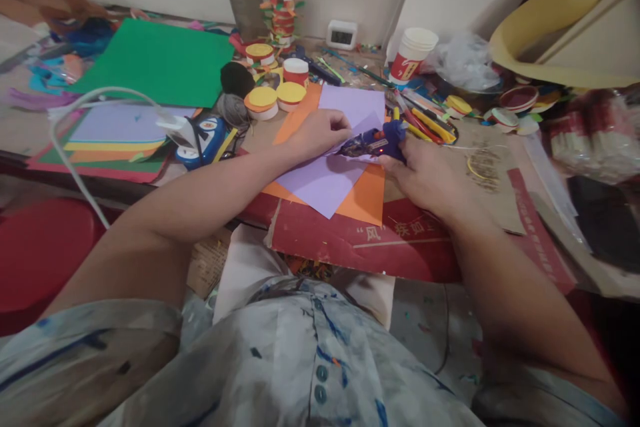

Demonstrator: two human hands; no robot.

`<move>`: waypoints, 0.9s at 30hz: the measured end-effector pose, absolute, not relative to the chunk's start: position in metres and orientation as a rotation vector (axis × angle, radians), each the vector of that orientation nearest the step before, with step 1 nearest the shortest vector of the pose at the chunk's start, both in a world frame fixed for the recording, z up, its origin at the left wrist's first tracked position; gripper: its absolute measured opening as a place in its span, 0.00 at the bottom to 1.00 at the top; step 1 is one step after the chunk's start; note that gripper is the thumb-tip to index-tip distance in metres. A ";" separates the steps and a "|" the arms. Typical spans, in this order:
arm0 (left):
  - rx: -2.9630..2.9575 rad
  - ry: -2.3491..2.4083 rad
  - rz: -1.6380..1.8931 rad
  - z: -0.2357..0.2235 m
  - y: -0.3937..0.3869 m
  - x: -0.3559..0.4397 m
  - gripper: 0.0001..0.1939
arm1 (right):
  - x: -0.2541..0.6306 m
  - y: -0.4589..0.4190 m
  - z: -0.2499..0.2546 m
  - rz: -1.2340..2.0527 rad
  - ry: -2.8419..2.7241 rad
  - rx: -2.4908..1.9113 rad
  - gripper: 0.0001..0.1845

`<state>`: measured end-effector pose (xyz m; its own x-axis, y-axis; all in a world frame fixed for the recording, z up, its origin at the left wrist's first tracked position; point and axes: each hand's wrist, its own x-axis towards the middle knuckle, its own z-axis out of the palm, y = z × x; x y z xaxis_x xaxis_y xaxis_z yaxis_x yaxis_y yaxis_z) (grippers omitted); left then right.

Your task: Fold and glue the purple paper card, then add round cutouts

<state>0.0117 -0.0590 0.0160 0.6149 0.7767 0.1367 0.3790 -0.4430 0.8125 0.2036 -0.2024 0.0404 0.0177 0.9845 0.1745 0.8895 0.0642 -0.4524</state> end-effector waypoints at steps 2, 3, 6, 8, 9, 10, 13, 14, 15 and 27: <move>2.062 0.900 0.651 0.017 -0.059 0.011 0.04 | 0.202 -0.201 0.038 0.289 -1.906 -1.848 0.13; 2.060 0.899 0.648 0.017 -0.059 0.011 0.04 | 0.202 -0.200 0.037 0.289 -1.904 -1.846 0.13; 2.033 0.909 0.654 0.017 -0.059 0.011 0.05 | 0.201 -0.199 0.034 0.312 -1.902 -1.838 0.13; 2.004 0.910 0.673 0.015 -0.059 0.011 0.06 | 0.200 -0.198 0.033 0.326 -1.898 -1.839 0.13; 1.989 0.907 0.681 0.014 -0.058 0.011 0.06 | 0.199 -0.198 0.033 0.329 -1.899 -1.842 0.13; 1.972 0.906 0.685 0.013 -0.058 0.011 0.06 | 0.198 -0.199 0.034 0.328 -1.901 -1.845 0.13; 1.937 0.916 0.661 0.013 -0.058 0.011 0.07 | 0.198 -0.202 0.038 0.316 -1.912 -1.854 0.13; 1.938 0.921 0.653 0.014 -0.058 0.011 0.07 | 0.199 -0.204 0.039 0.303 -1.912 -1.871 0.13; 1.944 0.925 0.649 0.014 -0.058 0.011 0.07 | 0.201 -0.206 0.042 0.284 -1.910 -1.894 0.13; 1.950 0.897 0.706 0.014 -0.058 0.011 0.09 | 0.245 -0.240 0.052 0.026 -1.836 -2.189 0.17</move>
